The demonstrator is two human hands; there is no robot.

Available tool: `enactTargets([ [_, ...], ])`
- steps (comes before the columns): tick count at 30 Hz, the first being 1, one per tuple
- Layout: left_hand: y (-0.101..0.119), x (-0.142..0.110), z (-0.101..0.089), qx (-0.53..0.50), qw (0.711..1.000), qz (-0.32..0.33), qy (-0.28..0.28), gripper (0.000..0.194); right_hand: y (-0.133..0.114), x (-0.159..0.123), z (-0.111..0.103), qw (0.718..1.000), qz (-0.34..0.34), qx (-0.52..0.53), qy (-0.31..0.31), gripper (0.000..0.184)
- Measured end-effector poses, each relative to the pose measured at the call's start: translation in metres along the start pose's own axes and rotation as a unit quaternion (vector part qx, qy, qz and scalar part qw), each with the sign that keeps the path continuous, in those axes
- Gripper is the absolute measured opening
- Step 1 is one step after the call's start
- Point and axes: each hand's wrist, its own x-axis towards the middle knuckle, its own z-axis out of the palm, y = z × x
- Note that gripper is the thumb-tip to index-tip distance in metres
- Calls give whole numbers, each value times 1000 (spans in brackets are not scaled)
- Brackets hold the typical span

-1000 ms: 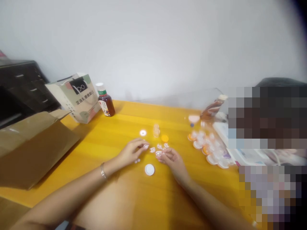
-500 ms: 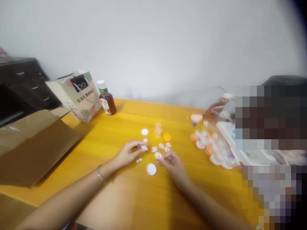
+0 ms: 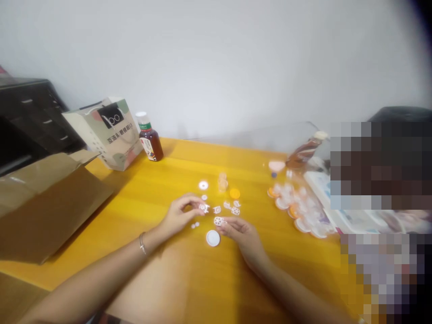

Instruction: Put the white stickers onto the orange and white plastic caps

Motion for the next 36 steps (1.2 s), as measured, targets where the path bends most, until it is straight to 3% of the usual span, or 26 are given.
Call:
enactTargets([
  [3,8,-6,8,56,992,81,-73,15,-1,-1,1,1000,-1,-6,-6,25],
  [8,8,-10,15,91,983,121,-108,16,0,-2,4,999,-24,-14,-18,21],
  [19,0,-12,19,84,982,87,-144,19,0,-5,7,999,-37,-8,-25,25],
  [36,3,-12,24,52,988,48,-135,29,-1,-1,3,996,-36,-13,-79,24],
])
